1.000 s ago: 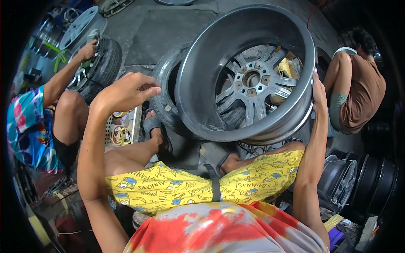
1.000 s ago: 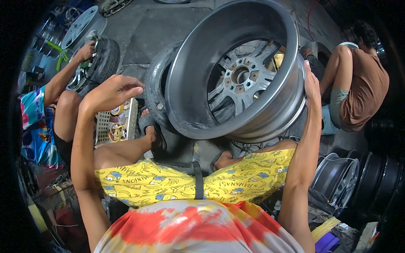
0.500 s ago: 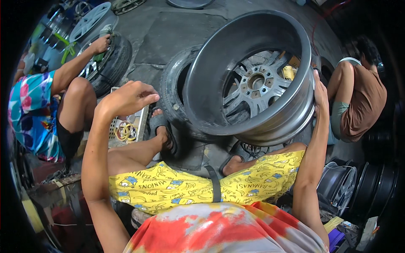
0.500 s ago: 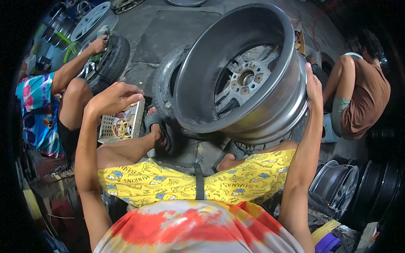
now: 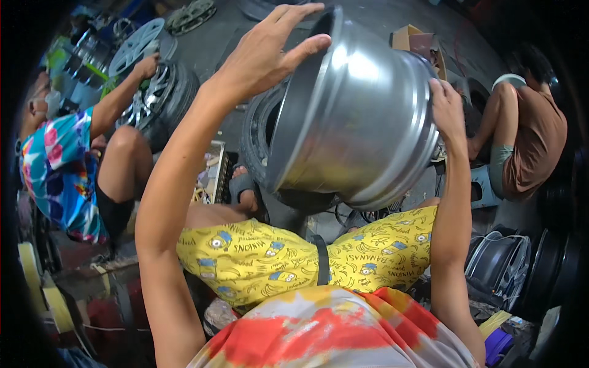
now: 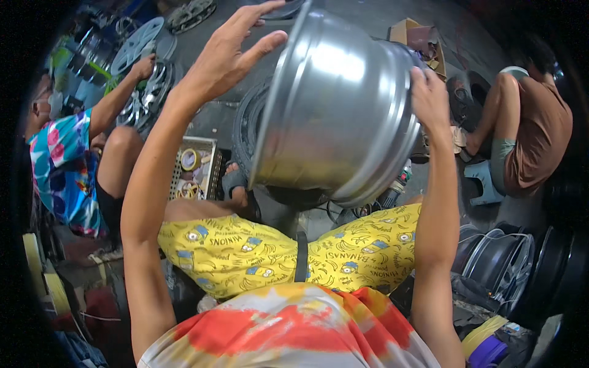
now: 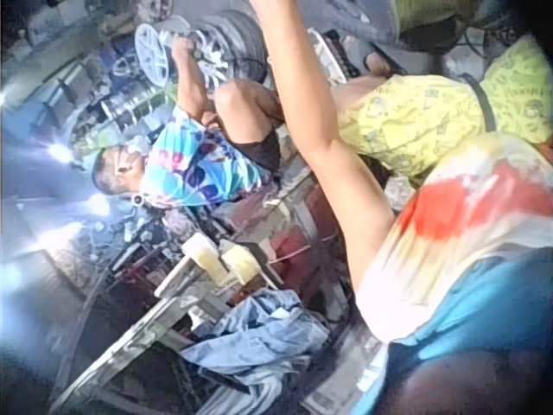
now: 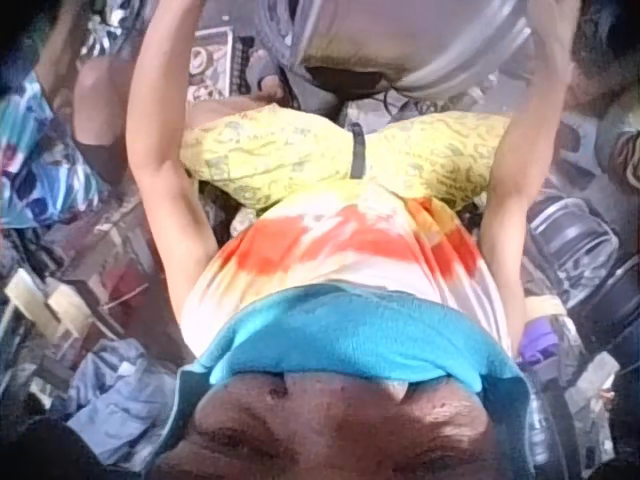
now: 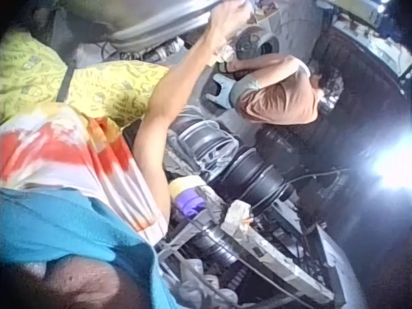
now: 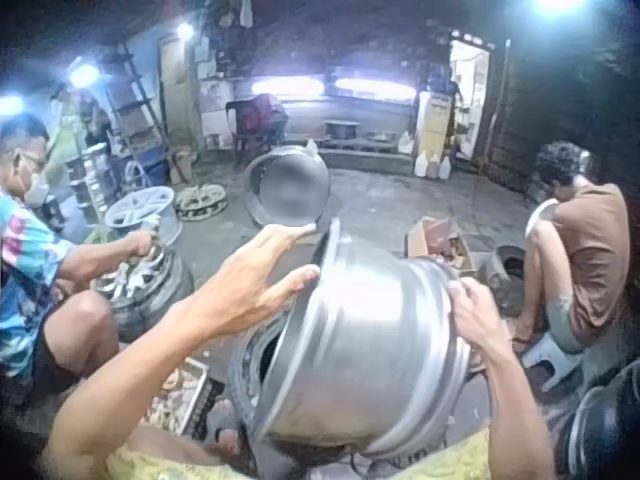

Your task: The person uses a power grinder to smooth the surface of a car rim and then applies a cleaning solution from a bottle to a cloth to wipe the interior of the rim.

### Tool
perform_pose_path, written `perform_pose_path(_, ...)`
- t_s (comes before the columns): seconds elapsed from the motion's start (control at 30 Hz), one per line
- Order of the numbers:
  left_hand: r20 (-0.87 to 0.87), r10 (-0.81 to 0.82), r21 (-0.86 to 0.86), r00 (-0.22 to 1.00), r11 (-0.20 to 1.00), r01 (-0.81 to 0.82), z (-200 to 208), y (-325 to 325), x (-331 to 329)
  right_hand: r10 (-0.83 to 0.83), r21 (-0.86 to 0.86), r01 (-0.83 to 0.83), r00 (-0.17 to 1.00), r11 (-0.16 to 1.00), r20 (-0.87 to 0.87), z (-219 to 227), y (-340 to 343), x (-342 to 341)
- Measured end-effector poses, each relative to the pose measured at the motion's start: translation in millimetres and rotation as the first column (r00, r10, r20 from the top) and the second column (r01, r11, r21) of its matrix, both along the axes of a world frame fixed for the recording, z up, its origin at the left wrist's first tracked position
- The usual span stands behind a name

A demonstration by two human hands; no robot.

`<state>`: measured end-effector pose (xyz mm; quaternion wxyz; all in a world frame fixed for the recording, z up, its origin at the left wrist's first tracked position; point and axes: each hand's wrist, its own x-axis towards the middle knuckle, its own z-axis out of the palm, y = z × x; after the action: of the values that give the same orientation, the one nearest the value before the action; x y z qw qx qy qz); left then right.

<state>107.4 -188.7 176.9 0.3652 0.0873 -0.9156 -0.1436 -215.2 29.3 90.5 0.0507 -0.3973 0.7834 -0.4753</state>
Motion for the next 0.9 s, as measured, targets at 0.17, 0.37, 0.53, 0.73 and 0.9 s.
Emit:
perform_pose_path(0.17,0.058,-0.060,-0.349,0.997,0.934,0.077,20,13,-18,-0.075,0.038,0.084,0.978,0.996,-0.197,13,-26,41)
perform_pose_path(0.37,0.444,-0.003,-0.425,0.896,0.880,0.213,27,-5,-17,-0.094,0.054,0.095,0.995,0.994,-0.018,13,-26,45)
perform_pose_path(0.53,0.236,0.104,-0.327,0.966,0.945,-0.022,22,-48,-13,-0.086,0.085,0.091,0.995,0.992,-0.058,10,-25,53)
perform_pose_path(0.73,0.359,0.104,-0.418,0.928,0.907,0.060,4,-45,7,-0.127,-0.052,0.122,0.986,0.991,-0.111,1,1,105)
perform_pose_path(0.9,0.327,0.062,-0.541,0.943,0.831,0.133,3,-79,-21,-0.152,-0.007,0.157,0.940,0.988,-0.306,8,3,120)
